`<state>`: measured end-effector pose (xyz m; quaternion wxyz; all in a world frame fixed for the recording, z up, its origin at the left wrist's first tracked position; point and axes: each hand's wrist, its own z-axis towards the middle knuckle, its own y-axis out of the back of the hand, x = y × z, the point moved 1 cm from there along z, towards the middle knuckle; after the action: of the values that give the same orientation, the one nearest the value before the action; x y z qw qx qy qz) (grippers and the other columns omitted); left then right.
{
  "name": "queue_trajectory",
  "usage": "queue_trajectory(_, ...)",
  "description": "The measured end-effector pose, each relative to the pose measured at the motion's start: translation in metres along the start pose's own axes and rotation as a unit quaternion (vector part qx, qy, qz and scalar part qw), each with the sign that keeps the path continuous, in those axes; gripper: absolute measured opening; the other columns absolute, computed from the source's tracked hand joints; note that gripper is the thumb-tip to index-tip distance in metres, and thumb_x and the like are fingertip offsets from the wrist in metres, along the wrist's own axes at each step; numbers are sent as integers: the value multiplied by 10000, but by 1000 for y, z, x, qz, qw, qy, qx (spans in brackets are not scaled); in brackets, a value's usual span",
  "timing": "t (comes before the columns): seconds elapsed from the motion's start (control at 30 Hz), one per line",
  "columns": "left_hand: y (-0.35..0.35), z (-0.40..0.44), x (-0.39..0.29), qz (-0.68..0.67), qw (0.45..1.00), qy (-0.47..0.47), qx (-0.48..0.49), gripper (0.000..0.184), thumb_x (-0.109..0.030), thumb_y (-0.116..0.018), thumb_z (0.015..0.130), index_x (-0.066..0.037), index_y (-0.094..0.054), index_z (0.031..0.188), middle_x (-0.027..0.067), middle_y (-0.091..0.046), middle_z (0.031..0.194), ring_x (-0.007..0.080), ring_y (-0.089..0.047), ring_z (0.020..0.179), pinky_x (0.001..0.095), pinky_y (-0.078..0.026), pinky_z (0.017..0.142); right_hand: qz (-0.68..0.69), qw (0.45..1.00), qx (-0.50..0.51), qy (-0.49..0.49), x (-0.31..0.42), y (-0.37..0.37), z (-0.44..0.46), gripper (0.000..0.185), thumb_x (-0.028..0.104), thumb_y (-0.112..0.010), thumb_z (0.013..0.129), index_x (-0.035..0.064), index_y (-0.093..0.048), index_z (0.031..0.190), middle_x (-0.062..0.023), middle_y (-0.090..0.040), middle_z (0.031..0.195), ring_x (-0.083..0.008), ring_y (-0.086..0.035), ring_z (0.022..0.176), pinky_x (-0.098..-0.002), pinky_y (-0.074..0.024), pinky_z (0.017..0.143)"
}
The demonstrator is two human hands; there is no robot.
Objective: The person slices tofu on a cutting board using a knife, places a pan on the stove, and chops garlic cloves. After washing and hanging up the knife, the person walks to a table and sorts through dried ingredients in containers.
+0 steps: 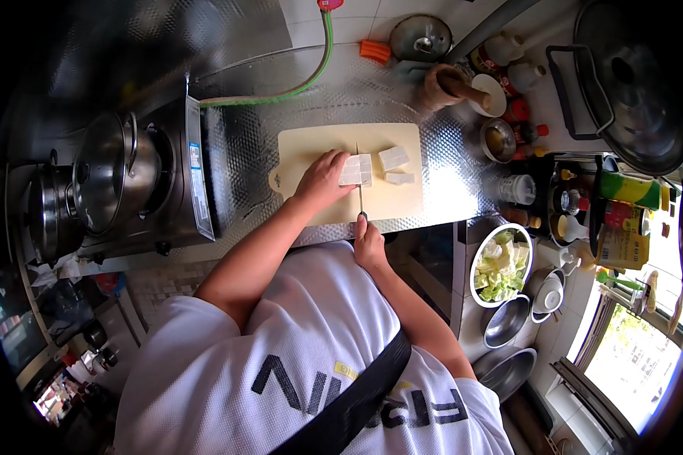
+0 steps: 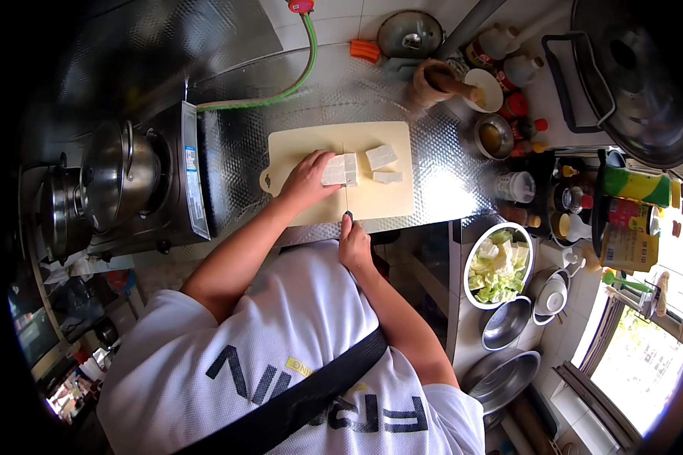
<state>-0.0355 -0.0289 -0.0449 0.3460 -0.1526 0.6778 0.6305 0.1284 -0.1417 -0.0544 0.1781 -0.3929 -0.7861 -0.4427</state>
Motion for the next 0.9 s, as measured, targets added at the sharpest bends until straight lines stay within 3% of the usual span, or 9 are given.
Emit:
queue_trajectory(0.17, 6, -1, -4, -11, 1000, 0, 9, 675, -194, -838, 713, -15, -520, 1281, 172, -572, 1273, 353, -571, 1180, 423, -474, 1015, -20, 1000, 20, -1, -20, -15, 13, 565, 450, -334, 1064, -52, -591, 1097, -372, -630, 1026, -567, -565, 1031, -588, -456, 879)
queue_trajectory(0.37, 5, -3, 7, 10, 999, -34, 13, 692, -138, -831, 694, -39, -498, 1292, 172, -574, 1252, 356, -575, 1170, 430, -482, 997, 18, 998, 49, -20, -22, -10, 14, 609, 476, -319, 1063, -49, -626, 1090, -352, -643, 1009, -556, -553, 1069, -573, -450, 908)
queue_trajectory(0.47, 6, 0, 13, -20, 999, -32, 18, 681, -116, -825, 690, -44, -497, 1282, 174, -583, 1232, 365, -583, 1151, 436, -486, 987, 27, 999, 40, -9, -35, -9, 19, 648, 515, -322, 1060, -36, -646, 954, -291, -672, 860, -472, -658, 879, -502, -516, 801)
queue_trajectory(0.57, 7, 0, 14, -37, 999, -31, 20, 674, -107, -821, 691, -45, -497, 1279, 176, -590, 1218, 371, -590, 1133, 438, -487, 981, 131, 982, 107, -82, -31, 2, 16, 669, 549, -329, 1056, -7, -623, 826, -181, -641, 694, -309, -658, 646, -409, -524, 653)
queue_trajectory(0.67, 6, -1, 16, -36, 999, -32, 18, 671, -105, -820, 692, -47, -497, 1277, 177, -592, 1212, 370, -592, 1128, 437, -488, 976, 332, 920, 166, -124, -29, 6, 11, 641, 560, -322, 1059, 60, -526, 712, -35, -504, 563, -128, -468, 433, -298, -371, 398)
queue_trajectory(0.77, 3, -3, 16, -33, 999, -29, 21, 702, -108, -822, 692, -46, -485, 1304, 179, -581, 1240, 370, -581, 1151, 437, -483, 988, 265, 949, 153, -82, -40, 5, 15, 641, 551, -320, 1062, 50, -537, 725, -36, -506, 561, -149, -467, 434, -306, -376, 418)
queue_trajectory(0.9, 7, -7, 13, -28, 998, -52, -6, 737, -109, -805, 692, -37, -455, 1337, 186, -562, 1267, 367, -563, 1187, 432, -470, 1018, 111, 993, 31, 29, -36, 1, 14, 615, 524, -328, 1069, 44, -551, 758, -31, -498, 551, -141, -474, 443, -297, -388, 448)
